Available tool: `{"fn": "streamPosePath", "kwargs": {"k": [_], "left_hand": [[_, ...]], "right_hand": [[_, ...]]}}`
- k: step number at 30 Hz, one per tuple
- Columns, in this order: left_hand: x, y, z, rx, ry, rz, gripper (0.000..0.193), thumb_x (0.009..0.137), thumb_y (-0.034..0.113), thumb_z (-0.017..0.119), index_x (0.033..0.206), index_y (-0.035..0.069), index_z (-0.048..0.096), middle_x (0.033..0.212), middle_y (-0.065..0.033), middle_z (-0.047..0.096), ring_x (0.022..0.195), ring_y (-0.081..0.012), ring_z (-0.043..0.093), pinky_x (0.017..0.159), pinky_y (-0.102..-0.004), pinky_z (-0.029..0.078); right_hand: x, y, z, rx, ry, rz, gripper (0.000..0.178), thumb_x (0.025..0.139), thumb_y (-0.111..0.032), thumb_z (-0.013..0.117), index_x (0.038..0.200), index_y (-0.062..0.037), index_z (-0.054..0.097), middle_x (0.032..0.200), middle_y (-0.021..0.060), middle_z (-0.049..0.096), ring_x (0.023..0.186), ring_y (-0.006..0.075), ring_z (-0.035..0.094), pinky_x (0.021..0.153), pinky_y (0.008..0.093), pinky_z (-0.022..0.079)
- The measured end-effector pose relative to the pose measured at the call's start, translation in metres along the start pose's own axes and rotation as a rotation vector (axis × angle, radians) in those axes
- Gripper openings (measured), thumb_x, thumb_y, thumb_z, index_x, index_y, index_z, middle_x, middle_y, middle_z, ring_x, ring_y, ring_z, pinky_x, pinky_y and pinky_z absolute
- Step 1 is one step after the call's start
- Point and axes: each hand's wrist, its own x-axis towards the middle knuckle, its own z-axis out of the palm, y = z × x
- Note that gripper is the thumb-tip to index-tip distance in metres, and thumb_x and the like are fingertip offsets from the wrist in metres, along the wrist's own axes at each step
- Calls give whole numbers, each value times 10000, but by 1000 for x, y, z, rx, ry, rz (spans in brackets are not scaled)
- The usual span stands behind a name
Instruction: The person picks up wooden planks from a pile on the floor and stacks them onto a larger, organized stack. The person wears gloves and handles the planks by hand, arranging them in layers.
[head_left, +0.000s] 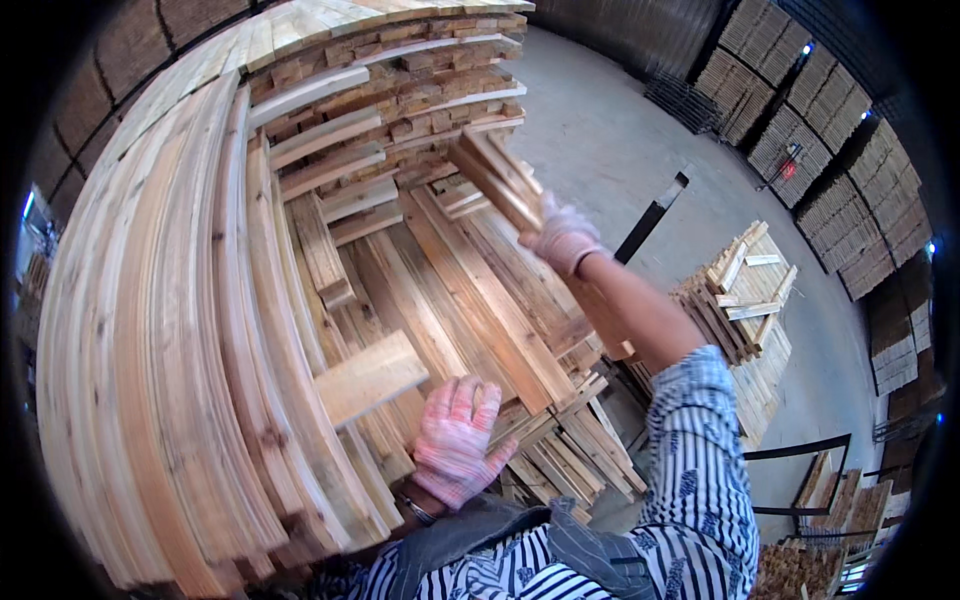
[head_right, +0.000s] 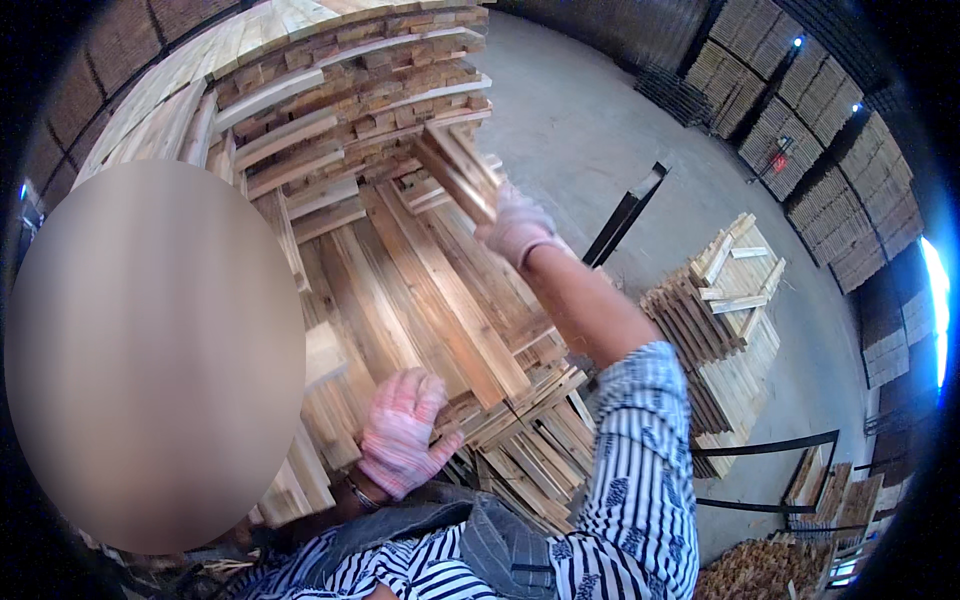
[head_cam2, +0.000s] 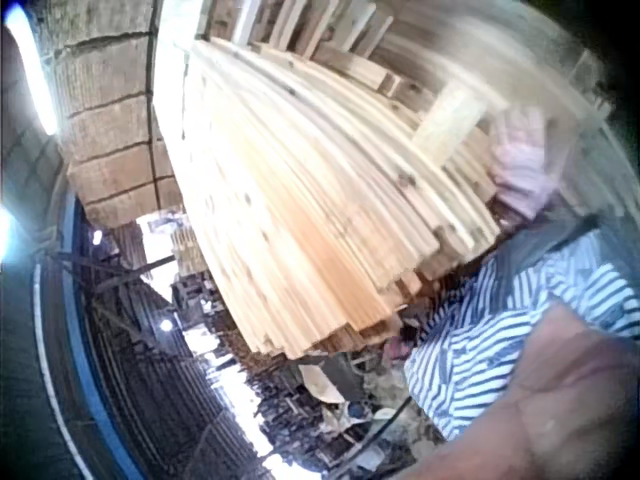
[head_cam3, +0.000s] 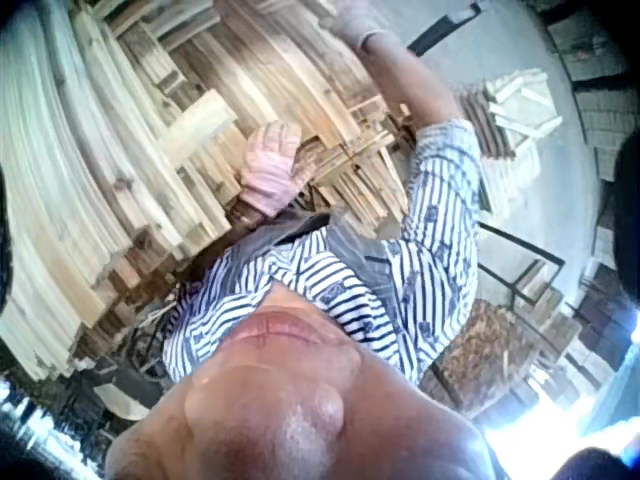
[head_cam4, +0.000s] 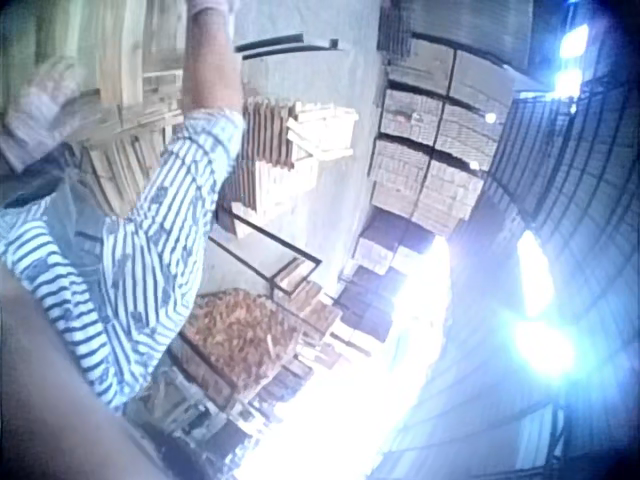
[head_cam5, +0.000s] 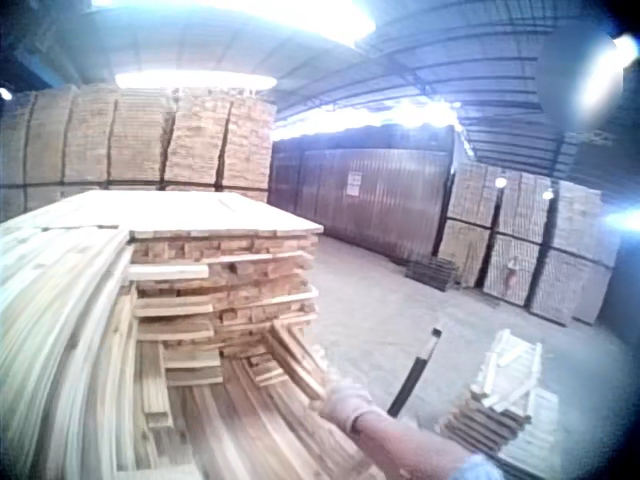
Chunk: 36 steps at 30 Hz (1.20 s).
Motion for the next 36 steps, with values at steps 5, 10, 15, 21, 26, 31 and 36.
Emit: {"fn": "streamPosePath", "kwargs": {"k": [5, 10, 15, 21, 26, 31, 36], "left_hand": [[17, 0, 9, 140, -307, -85, 751, 730, 506, 759, 1294, 58, 549, 1201, -146, 574, 1154, -334, 537, 1001, -477, 430], [16, -5, 12, 57, -260, -55, 731, 764, 502, 737, 1297, 38, 549, 1224, -150, 593, 1198, -344, 539, 1055, -474, 410], [14, -5, 8, 17, -282, -75, 736, 792, 519, 718, 1309, 24, 545, 1253, -164, 601, 1230, -349, 539, 1087, -474, 402], [11, -11, 16, -54, -171, -42, 713, 749, 404, 781, 1290, 5, 542, 1225, -182, 612, 1177, -372, 554, 1038, -488, 438], [12, -6, 17, -26, -190, -37, 722, 758, 421, 777, 1303, 10, 542, 1238, -204, 606, 1177, -383, 558, 1049, -499, 430], [14, -6, 19, -17, -250, -47, 767, 766, 460, 771, 1337, 8, 533, 1286, -214, 591, 1213, -396, 544, 1074, -494, 417], [11, -6, 21, -72, -197, -25, 759, 770, 444, 779, 1331, -5, 535, 1268, -230, 594, 1205, -419, 540, 1062, -520, 422]], "right_hand": [[28, -14, 63, -104, -44, 3, 827, 860, -369, 692, 1536, -84, 310, 1364, 294, 550, 1269, 421, 563, 1079, 455, 458], [46, 38, 55, 377, -193, -185, 900, 832, -404, 749, 1517, 29, 357, 1399, 275, 549, 1258, 340, 586, 1063, 399, 469], [32, 27, 77, 1074, -539, -192, 861, 933, -441, 674, 1556, 28, 308, 1555, 208, 420, 1448, 270, 370, 1209, 354, 245], [-6, -37, 44, 507, -304, -136, 780, 964, -342, 628, 1571, -15, 265, 1471, 300, 478, 1372, 439, 467, 1132, 466, 392], [4, -31, 65, 180, -125, -289, 669, 872, -130, 600, 1504, -91, 383, 1312, 289, 590, 1191, 410, 615, 999, 464, 504], [28, 42, 47, 154, -79, -359, 604, 875, -247, 609, 1428, -56, 459, 1095, 255, 695, 1016, 421, 683, 846, 496, 550], [1, 6, 94, 262, -124, -201, 580, 1020, -440, 443, 1462, -65, 445, 1415, 270, 536, 1287, 431, 543, 1081, 493, 435]]}}
